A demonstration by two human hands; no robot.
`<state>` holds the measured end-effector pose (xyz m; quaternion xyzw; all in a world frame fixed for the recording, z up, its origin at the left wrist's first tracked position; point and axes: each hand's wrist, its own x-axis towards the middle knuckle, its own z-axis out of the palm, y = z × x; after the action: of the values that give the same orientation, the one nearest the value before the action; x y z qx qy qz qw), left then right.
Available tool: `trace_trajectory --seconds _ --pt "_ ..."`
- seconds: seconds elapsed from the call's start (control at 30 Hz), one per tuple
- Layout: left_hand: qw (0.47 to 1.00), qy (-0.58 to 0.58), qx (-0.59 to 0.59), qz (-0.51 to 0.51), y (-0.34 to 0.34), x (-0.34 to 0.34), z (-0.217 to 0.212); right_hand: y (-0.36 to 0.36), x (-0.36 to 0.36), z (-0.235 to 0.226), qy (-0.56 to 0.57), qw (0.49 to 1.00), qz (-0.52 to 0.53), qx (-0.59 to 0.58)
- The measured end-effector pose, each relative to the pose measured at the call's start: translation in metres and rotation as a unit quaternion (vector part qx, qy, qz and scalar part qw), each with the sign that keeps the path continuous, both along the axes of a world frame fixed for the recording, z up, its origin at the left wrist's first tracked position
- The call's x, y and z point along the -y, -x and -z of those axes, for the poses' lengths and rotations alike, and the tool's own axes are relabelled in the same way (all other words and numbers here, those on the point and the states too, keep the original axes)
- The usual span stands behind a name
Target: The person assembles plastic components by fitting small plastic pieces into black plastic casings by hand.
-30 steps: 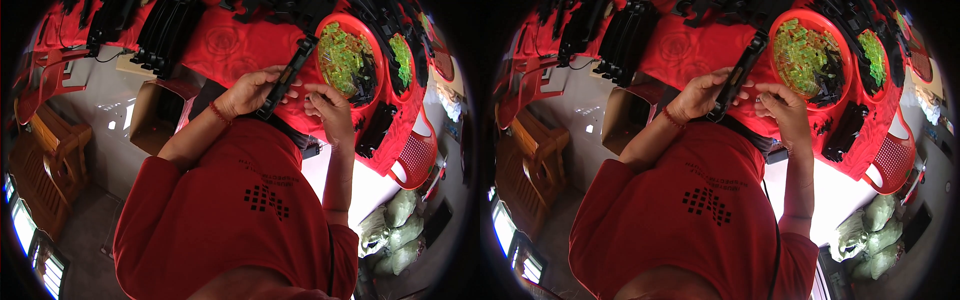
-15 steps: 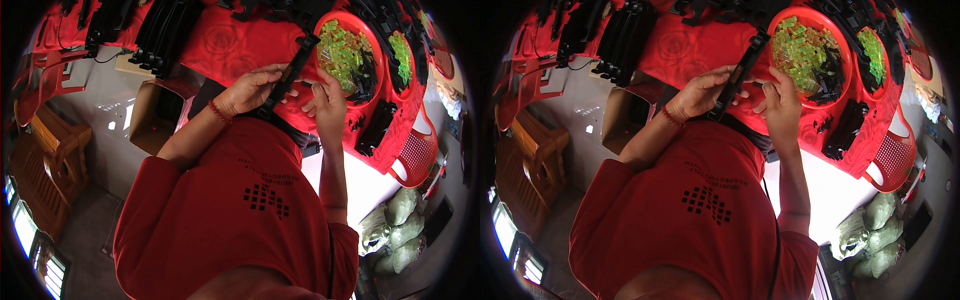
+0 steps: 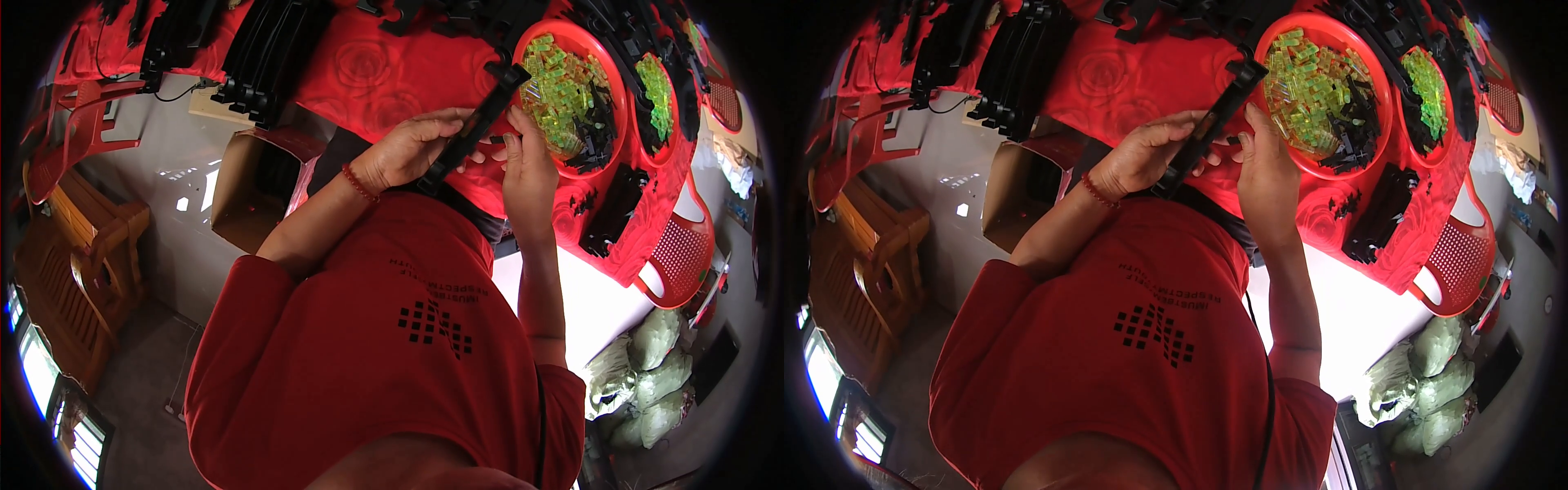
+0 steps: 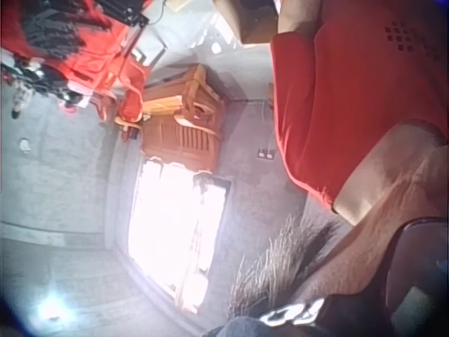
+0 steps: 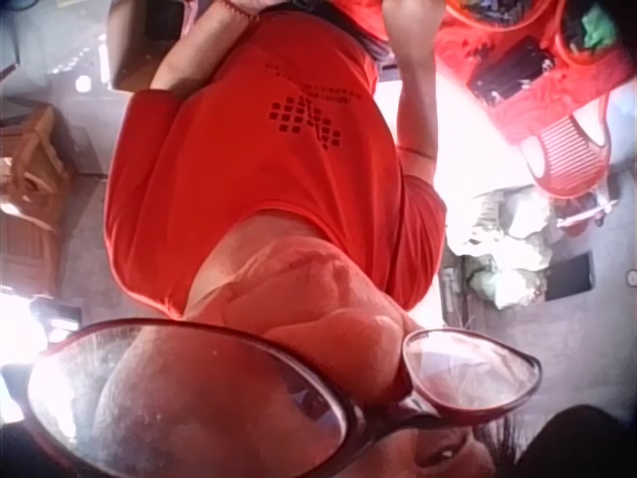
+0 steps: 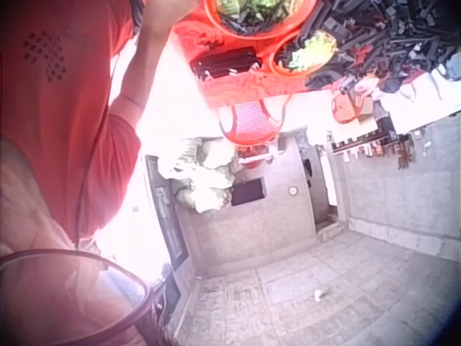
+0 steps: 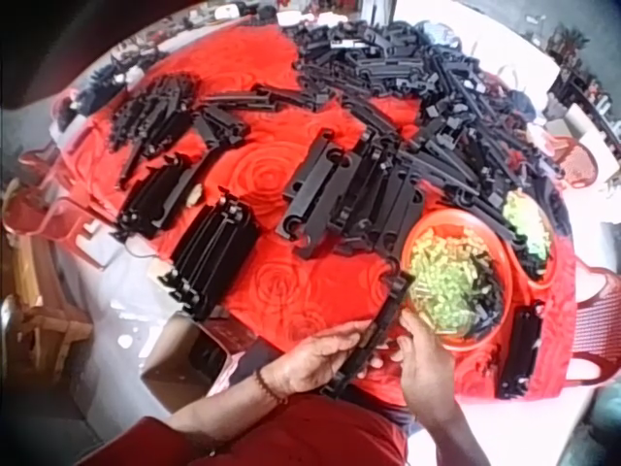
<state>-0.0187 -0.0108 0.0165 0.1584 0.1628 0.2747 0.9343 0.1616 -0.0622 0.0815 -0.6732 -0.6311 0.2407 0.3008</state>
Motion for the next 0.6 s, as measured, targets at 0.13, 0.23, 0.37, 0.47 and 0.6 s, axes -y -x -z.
trace_trajectory --seconds 0.13,0.23,0.37,0.47,0.6 --pt "1.000 0.009 0.014 -0.006 0.000 0.001 0.003 0.002 -0.001 -0.003 0.043 0.997 0.039 -0.060" --pt "1.000 0.011 0.009 -0.004 0.001 0.001 0.002 0.004 -0.003 -0.004 0.069 0.984 0.061 -0.149" --pt "1.000 -0.002 0.013 0.006 0.002 0.000 0.006 0.003 -0.005 -0.003 0.057 0.989 0.071 -0.118" --pt "1.000 -0.001 0.012 0.003 0.002 0.000 0.007 0.000 -0.006 -0.004 0.087 0.991 0.078 -0.071" --pt "1.000 -0.013 0.011 -0.001 0.001 0.000 0.004 -0.006 -0.007 -0.002 0.081 0.991 0.058 0.088"
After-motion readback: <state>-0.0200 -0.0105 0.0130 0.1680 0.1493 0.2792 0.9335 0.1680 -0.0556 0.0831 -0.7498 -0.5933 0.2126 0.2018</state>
